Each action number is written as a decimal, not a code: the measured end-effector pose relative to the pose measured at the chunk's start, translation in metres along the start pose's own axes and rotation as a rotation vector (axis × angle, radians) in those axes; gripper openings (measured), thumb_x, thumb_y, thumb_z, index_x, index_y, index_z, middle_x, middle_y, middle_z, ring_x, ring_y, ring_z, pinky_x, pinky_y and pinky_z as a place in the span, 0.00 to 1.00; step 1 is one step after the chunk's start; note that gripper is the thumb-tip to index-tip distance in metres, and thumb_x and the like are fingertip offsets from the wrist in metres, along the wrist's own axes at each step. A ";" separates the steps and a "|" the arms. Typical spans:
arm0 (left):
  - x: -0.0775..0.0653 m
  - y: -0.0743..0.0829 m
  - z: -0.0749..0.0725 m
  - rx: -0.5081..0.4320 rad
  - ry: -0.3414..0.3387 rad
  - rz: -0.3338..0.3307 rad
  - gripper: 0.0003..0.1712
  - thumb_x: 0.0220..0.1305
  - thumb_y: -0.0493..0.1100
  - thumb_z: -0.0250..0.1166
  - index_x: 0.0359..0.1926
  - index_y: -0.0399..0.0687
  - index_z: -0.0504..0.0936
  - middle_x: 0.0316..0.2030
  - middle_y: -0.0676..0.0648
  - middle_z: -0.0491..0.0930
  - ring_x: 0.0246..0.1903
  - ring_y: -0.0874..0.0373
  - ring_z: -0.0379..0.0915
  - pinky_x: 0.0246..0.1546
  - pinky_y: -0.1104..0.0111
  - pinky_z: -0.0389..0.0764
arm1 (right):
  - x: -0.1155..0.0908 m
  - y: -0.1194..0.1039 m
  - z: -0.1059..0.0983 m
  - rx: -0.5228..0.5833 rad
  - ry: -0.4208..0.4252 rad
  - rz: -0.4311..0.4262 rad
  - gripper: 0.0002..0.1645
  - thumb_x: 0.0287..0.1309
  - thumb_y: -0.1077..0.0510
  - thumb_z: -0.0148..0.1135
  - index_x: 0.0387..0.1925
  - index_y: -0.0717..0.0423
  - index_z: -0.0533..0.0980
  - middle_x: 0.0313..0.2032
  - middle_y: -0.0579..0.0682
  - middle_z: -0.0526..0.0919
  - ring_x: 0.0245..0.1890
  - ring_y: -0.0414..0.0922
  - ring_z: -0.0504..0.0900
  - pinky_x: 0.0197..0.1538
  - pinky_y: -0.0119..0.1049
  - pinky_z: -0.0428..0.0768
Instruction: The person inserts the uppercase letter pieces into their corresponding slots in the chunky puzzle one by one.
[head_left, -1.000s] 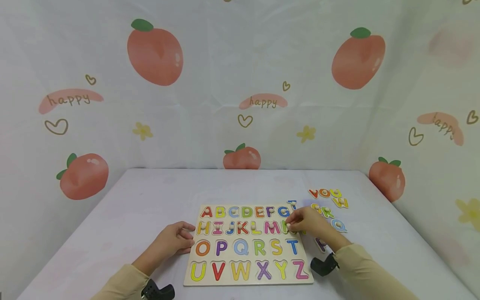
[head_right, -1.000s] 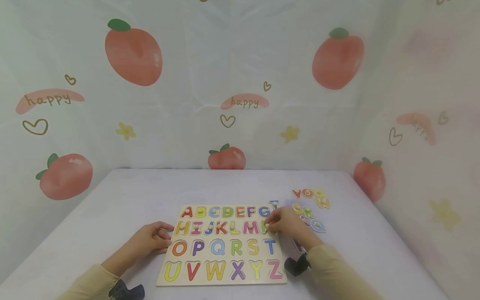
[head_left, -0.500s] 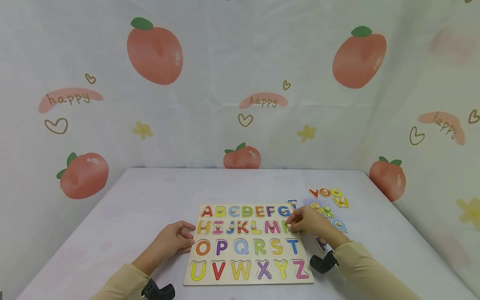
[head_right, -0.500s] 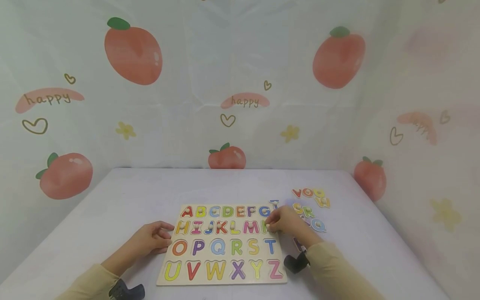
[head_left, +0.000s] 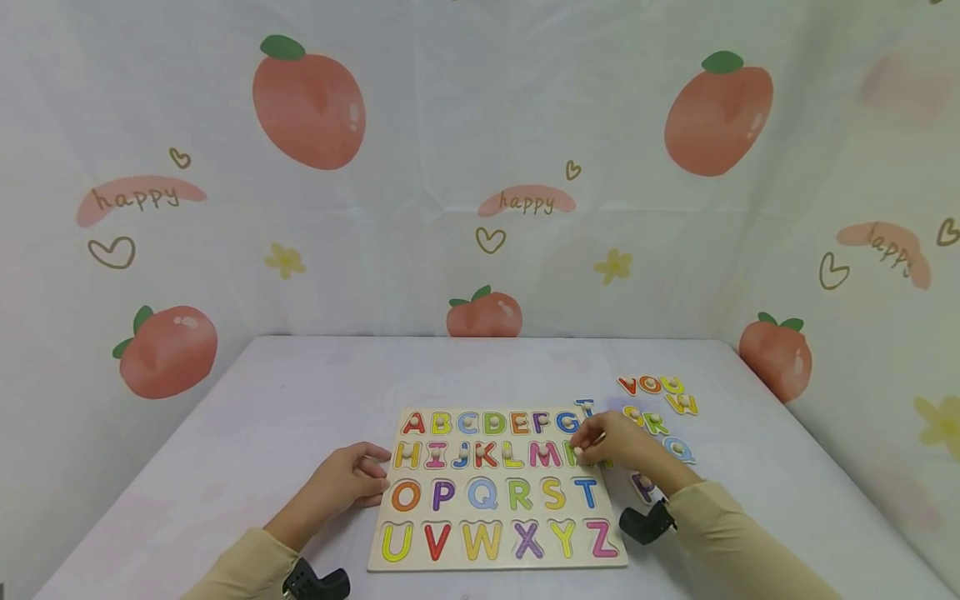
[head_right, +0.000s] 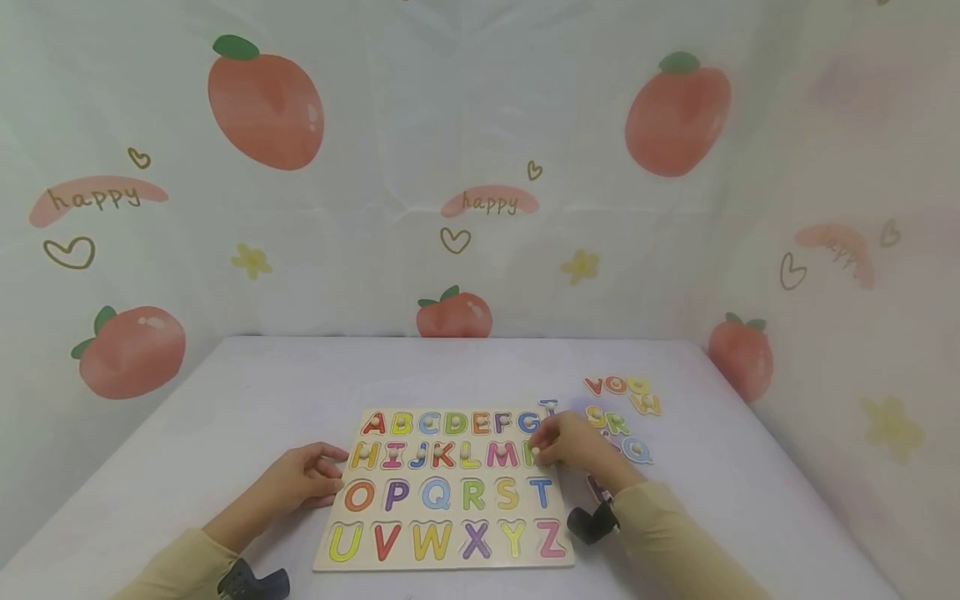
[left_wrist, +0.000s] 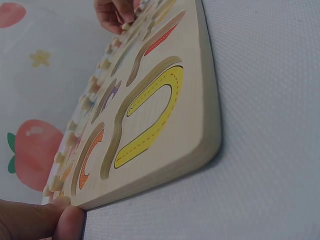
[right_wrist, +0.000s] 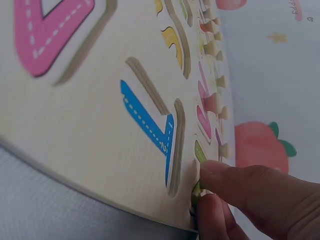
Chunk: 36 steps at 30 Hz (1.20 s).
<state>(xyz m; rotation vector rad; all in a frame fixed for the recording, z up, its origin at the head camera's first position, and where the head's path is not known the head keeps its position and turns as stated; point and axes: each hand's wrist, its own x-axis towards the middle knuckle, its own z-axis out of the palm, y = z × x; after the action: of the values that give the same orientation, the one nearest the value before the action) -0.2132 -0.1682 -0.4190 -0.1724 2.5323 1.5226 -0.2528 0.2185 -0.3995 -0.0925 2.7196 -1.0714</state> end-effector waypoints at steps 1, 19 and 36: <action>0.000 0.000 0.000 -0.002 0.000 -0.002 0.23 0.54 0.29 0.69 0.52 0.34 0.77 0.32 0.44 0.76 0.27 0.58 0.76 0.29 0.66 0.86 | 0.000 0.000 0.000 0.003 -0.002 0.005 0.08 0.47 0.64 0.74 0.31 0.55 0.82 0.28 0.48 0.78 0.32 0.43 0.73 0.32 0.31 0.75; -0.001 0.002 -0.001 0.012 -0.010 -0.003 0.23 0.54 0.29 0.69 0.52 0.33 0.76 0.33 0.43 0.76 0.27 0.58 0.76 0.29 0.66 0.86 | 0.000 0.003 -0.034 0.037 0.016 -0.069 0.15 0.53 0.58 0.71 0.43 0.57 0.81 0.37 0.49 0.80 0.39 0.45 0.76 0.38 0.33 0.79; 0.001 -0.001 0.000 0.018 -0.002 -0.005 0.24 0.53 0.30 0.69 0.53 0.34 0.76 0.33 0.44 0.76 0.28 0.58 0.76 0.30 0.66 0.86 | 0.037 0.058 -0.100 0.176 0.254 -0.079 0.30 0.66 0.55 0.58 0.62 0.71 0.66 0.55 0.71 0.73 0.49 0.57 0.81 0.48 0.31 0.84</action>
<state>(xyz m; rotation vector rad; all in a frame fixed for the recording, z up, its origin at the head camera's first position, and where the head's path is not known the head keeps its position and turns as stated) -0.2143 -0.1689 -0.4197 -0.1742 2.5409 1.4972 -0.3097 0.3228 -0.3744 -0.0373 2.8456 -1.4293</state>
